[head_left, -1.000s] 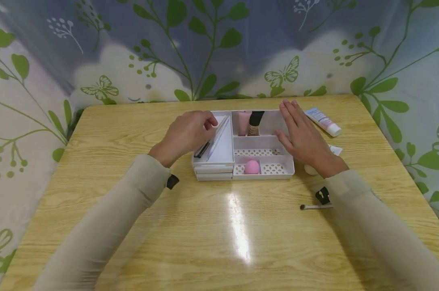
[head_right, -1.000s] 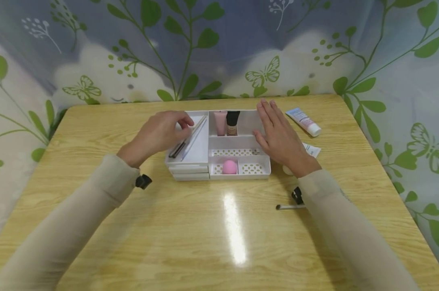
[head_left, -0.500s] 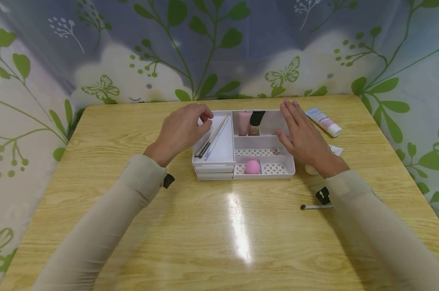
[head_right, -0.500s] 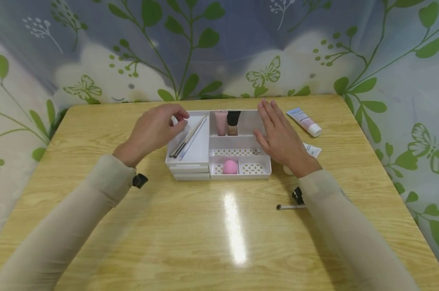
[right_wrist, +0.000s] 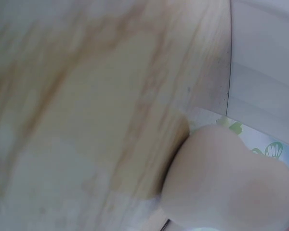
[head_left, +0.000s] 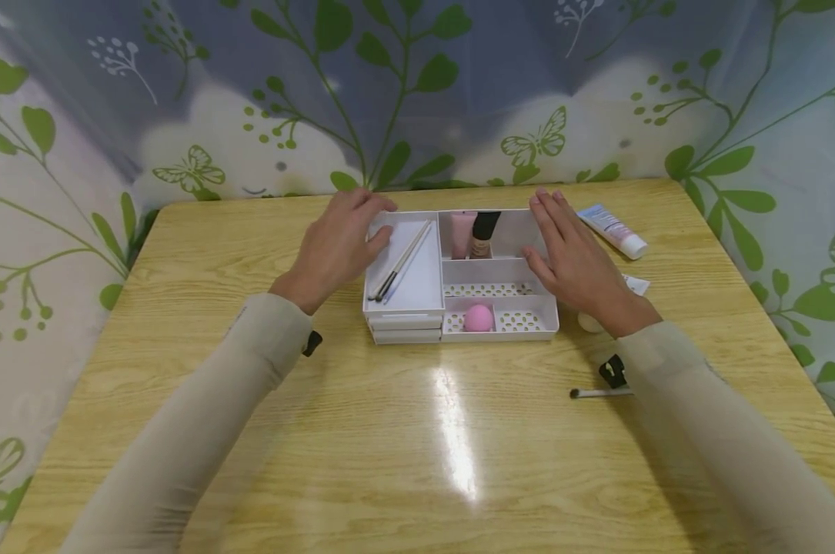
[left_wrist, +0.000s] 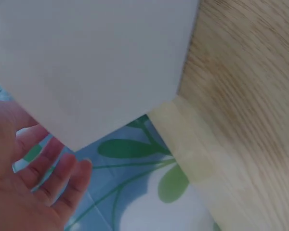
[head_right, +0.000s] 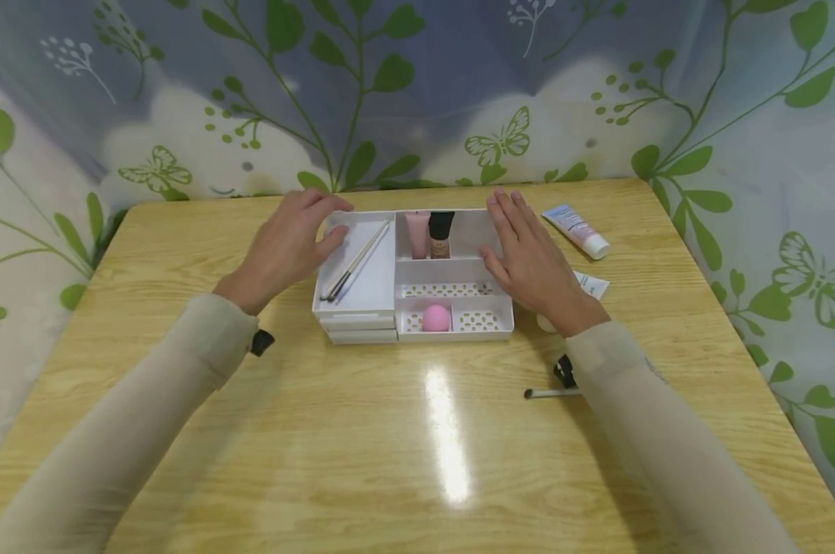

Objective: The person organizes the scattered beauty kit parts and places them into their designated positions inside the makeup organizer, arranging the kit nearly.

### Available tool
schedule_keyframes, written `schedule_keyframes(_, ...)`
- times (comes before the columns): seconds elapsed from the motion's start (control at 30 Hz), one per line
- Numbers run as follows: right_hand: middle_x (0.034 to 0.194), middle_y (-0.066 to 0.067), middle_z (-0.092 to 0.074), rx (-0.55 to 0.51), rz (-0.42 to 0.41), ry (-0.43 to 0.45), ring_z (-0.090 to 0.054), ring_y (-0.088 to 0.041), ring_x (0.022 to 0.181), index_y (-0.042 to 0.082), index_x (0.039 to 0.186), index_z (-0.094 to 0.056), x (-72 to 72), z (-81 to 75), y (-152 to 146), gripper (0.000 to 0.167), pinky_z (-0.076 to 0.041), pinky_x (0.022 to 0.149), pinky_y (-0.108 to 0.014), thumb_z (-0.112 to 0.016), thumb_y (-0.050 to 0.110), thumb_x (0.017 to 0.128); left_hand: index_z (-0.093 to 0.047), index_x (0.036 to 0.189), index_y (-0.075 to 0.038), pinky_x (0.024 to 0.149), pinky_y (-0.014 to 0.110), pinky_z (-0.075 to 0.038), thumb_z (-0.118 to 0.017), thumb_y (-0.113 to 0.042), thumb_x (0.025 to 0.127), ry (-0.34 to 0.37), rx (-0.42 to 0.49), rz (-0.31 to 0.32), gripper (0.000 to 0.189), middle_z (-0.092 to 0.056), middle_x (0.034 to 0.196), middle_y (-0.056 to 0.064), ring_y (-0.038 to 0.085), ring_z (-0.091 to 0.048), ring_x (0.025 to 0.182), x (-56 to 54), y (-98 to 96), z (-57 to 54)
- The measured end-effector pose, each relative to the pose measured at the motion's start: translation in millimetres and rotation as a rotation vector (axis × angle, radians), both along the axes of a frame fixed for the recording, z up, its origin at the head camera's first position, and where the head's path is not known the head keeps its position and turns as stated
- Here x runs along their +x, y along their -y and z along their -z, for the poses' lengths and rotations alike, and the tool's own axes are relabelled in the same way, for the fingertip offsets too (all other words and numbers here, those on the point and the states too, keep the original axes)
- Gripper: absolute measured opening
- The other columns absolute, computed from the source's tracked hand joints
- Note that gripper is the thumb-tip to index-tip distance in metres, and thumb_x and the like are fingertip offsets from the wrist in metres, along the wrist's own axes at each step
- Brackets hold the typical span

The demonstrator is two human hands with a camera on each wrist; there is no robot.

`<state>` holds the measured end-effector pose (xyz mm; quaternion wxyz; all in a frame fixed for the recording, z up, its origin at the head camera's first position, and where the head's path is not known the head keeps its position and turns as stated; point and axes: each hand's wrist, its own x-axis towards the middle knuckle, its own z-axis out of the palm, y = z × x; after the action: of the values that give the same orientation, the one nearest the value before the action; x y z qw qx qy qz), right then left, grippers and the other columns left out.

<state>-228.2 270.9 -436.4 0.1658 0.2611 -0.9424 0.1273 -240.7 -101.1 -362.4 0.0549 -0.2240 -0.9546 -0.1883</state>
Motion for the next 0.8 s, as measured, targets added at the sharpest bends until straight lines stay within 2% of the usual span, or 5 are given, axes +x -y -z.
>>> schedule_keyframes(0.2,0.178,-0.028,-0.022,0.005,0.002,0.015,-0.019,-0.045,0.167,-0.007,0.17,-0.021,-0.1,-0.9,0.2,0.073,-0.015,0.139,-0.052,-0.056,0.021,0.112,-0.058,0.157,-0.011,0.123,0.056,-0.045,-0.053,-0.023,0.116,0.006,-0.03,0.105,0.044,-0.055,0.161,0.011,0.035,-0.046,0.152,-7.5,4.5,8.9)
schedule_keyframes(0.33,0.178,-0.028,-0.022,0.004,0.005,0.023,-0.019,-0.045,0.167,-0.007,0.17,-0.022,0.4,-1.5,-0.2,0.073,-0.016,0.139,-0.052,-0.056,0.021,0.112,-0.05,0.163,-0.01,0.13,0.054,-0.037,-0.048,-0.026,0.118,0.05,-0.043,0.153,0.049,-0.049,0.168,0.013,0.034,-0.04,0.158,-10.4,5.3,11.1)
schedule_keyframes(0.5,0.178,-0.028,-0.023,0.007,0.009,0.023,-0.019,-0.045,0.168,-0.007,0.17,-0.022,0.1,-1.1,-0.4,0.073,-0.017,0.139,-0.053,-0.056,0.022,0.112,-0.04,0.17,-0.012,0.135,0.05,-0.028,-0.042,-0.031,0.119,0.125,-0.044,0.183,0.054,-0.04,0.175,0.01,0.033,-0.035,0.163,-13.7,7.4,12.7)
schedule_keyframes(0.63,0.178,-0.028,-0.023,0.006,0.004,0.016,-0.019,-0.044,0.167,-0.007,0.17,-0.022,0.4,-0.8,-0.6,0.073,-0.016,0.139,-0.053,-0.056,0.021,0.112,-0.033,0.173,-0.015,0.137,0.05,-0.023,-0.036,-0.038,0.12,0.175,-0.06,0.21,0.058,-0.033,0.179,0.009,0.034,-0.03,0.166,-21.7,11.5,15.7)
schedule_keyframes(0.8,0.178,-0.028,-0.022,0.005,0.003,0.014,-0.019,-0.044,0.168,-0.007,0.17,-0.022,0.5,-1.4,0.3,0.073,-0.017,0.139,-0.053,-0.056,0.021,0.112,-0.022,0.176,-0.022,0.139,0.052,-0.017,-0.026,-0.05,0.119,0.224,-0.143,0.253,0.063,-0.018,0.184,0.003,0.032,-0.018,0.17,-28.7,19.0,14.3)
